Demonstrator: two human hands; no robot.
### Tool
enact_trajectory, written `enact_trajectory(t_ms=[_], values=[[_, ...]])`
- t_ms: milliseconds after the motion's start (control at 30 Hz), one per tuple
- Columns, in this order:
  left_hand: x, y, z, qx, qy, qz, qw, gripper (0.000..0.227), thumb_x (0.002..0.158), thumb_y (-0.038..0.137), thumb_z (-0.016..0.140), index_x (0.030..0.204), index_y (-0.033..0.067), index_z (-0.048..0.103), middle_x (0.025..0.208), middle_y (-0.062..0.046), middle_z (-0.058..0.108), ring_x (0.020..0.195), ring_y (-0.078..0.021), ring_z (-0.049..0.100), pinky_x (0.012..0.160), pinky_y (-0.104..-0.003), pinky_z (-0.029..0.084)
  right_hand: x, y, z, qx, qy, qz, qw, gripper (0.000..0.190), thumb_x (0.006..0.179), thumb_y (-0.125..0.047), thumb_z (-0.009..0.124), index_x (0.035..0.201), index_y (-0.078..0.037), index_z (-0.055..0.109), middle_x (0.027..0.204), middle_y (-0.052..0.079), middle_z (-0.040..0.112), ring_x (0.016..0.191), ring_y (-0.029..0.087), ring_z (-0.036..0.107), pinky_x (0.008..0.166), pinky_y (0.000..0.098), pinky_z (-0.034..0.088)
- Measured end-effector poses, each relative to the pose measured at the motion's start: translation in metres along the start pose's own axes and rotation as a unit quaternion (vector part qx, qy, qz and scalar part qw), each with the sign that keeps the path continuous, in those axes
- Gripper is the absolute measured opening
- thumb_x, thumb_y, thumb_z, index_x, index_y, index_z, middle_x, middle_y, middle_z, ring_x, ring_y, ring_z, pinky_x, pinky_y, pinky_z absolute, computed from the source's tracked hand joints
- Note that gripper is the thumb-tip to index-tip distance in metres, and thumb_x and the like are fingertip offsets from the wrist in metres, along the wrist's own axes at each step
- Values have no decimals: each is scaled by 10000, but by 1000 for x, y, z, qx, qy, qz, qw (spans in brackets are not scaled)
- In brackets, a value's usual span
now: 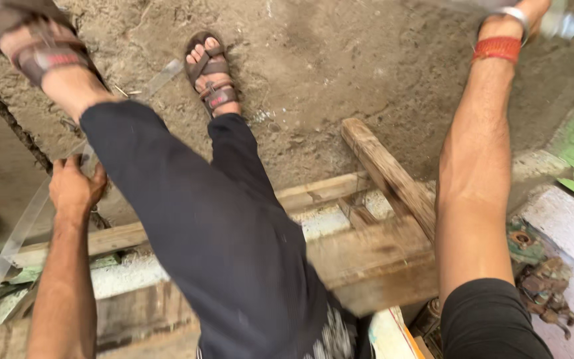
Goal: The person sits on a low wooden bench and uses scissors to cut a long, translucent plastic strip into shorter segments. They repeatedly measure, cut, and stack the pieces, then coil the remaining strip.
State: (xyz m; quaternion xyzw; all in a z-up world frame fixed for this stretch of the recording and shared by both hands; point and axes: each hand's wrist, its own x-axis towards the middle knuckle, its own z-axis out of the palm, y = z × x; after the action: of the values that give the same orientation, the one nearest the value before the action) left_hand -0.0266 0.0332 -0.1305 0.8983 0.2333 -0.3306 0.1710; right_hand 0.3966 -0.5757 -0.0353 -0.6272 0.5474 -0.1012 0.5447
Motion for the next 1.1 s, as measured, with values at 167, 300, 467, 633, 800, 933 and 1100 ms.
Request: enact_trajectory(t_ms=[167,300,467,633,800,933,1100], values=[[49,-23,60,-106,-94,-247,959,563,1189,529,380,1478,67,523,1308,-320,653,1186,-530,620,1025,-590,473,-24,27,9,-4,-7,126,992,867,758,-829,483,1346,-191,480,978,175,564,799,312,522,611,463,449],[65,-8,71,-89,-131,-232,960,760,1012,551,565,1599,108,377,1235,-383,617,1135,-570,598,953,-598,477,-18,47,27,3,-5,199,980,935,767,-861,496,1411,-184,469,1093,167,579,871,324,572,646,509,495],[75,53,31,71,-82,-158,982,696,1022,513,552,1584,129,406,1400,-237,538,1284,-425,510,1038,-570,423,16,88,16,79,71,198,974,752,796,-667,650,1341,-171,500,1271,155,599,976,322,671,766,495,617],[162,123,-9,540,30,-30,840,635,1033,476,538,1568,150,435,1566,-91,458,1433,-279,423,1123,-542,368,65,80,-16,131,-147,8,980,503,1025,-381,778,1098,91,619,1078,323,826,896,346,767,790,409,629],[178,117,10,549,54,-28,833,521,1092,425,510,1511,116,484,1560,-80,444,1449,-253,401,1166,-562,332,28,128,-61,-133,-267,-19,954,296,964,-287,745,780,-118,585,706,74,707,613,216,727,515,335,585],[132,70,58,255,-46,-44,965,375,1011,358,610,1276,93,627,1249,-154,591,1173,-351,555,970,-549,442,-33,196,-101,-365,-360,-38,858,259,1034,-290,728,891,-75,733,766,-5,704,628,113,648,560,266,530],[110,18,88,59,-34,-66,995,291,873,315,740,1027,70,772,911,-236,729,874,-464,699,755,-545,541,-108,274,-137,-368,-367,129,844,261,1009,-271,697,990,-11,674,836,59,728,680,154,712,562,309,598]])
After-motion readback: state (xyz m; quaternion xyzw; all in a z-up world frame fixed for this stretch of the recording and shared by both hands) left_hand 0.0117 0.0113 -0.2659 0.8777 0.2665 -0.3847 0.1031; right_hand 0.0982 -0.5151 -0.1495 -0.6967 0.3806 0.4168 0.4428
